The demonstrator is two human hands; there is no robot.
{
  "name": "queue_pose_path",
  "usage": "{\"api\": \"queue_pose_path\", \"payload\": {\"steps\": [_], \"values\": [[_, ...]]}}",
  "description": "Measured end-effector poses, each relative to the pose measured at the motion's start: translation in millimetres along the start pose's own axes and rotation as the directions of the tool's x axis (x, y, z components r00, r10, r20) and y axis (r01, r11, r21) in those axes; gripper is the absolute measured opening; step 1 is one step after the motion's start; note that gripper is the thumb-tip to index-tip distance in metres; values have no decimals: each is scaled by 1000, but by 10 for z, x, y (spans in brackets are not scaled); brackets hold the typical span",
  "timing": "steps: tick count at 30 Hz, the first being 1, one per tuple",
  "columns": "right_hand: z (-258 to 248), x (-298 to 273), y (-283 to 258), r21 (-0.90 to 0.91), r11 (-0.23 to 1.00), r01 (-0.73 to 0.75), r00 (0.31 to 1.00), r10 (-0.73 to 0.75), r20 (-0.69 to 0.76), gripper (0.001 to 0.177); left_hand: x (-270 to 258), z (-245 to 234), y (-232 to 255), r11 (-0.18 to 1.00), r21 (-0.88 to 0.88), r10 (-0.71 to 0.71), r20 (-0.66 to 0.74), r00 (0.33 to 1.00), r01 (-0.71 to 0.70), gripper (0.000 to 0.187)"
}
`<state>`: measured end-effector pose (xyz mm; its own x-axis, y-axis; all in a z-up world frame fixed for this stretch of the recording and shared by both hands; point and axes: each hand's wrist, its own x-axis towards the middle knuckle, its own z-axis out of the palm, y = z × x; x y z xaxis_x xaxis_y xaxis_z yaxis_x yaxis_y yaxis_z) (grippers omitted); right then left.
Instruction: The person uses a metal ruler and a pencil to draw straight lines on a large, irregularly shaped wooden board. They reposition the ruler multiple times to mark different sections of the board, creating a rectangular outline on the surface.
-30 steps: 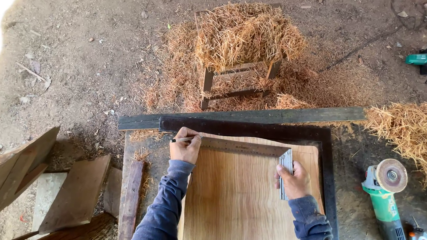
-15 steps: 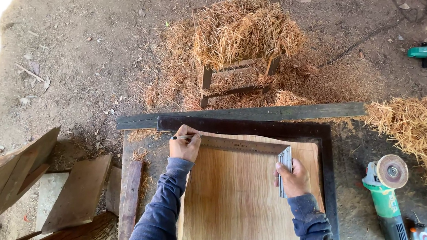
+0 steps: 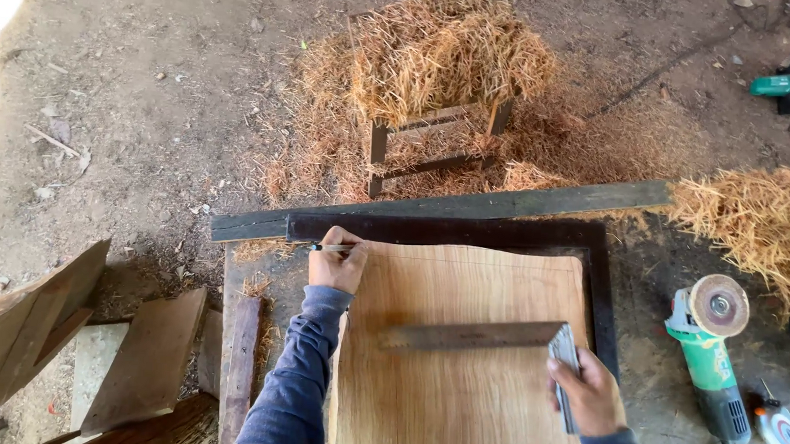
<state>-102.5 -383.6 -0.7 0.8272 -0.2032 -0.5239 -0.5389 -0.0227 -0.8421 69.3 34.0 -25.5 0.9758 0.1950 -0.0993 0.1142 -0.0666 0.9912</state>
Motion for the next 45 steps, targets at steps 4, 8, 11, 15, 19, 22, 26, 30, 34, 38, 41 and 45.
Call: {"api": "queue_pose_path", "payload": {"steps": [4,8,11,15,19,22,26,30,34,38,41,45], "values": [[-457,-395,57,13,995,-104,986,105,-132,16,3,-96,-104,892,304,344,24,939,-335,8],[-912,-780,215,83,994,65,966,-42,-255,17,-6,-111,-123,934,218,281,37,959,-282,9],[-1083,-982,352,180,979,100,930,-27,-366,18,-22,-154,-28,975,125,178,42,983,-182,8],[-1108,-1180,389,370,916,157,845,69,-530,21,-133,-153,145,978,116,178,-8,984,-176,6],[-1348,-1133,980,412,886,212,746,126,-654,24,-562,-118,233,944,151,302,-42,952,-293,8],[-1452,-1029,1352,436,865,249,679,165,-715,26,-1152,-54,405,883,129,457,-28,889,-450,15],[-1460,-852,1527,426,870,249,619,195,-761,22,-1924,-104,201,774,486,474,-18,880,-406,23],[-1381,-788,1285,177,983,41,538,127,-833,19,-2603,-68,486,610,667,502,91,860,-427,35],[-2118,-238,2646,1,925,380,654,-268,-707,25,-2801,-51,574,634,681,473,35,881,-367,37],[-2230,-215,2406,103,964,246,689,-99,-718,31,-2823,-144,451,701,652,398,-20,917,-289,37],[-2060,-318,1993,180,980,87,621,88,-779,32,-2811,-180,454,721,631,384,-18,923,-288,40],[-2453,-54,2568,-30,926,375,720,-312,-620,43,-2833,-194,484,730,597,400,22,916,-333,41]]}}
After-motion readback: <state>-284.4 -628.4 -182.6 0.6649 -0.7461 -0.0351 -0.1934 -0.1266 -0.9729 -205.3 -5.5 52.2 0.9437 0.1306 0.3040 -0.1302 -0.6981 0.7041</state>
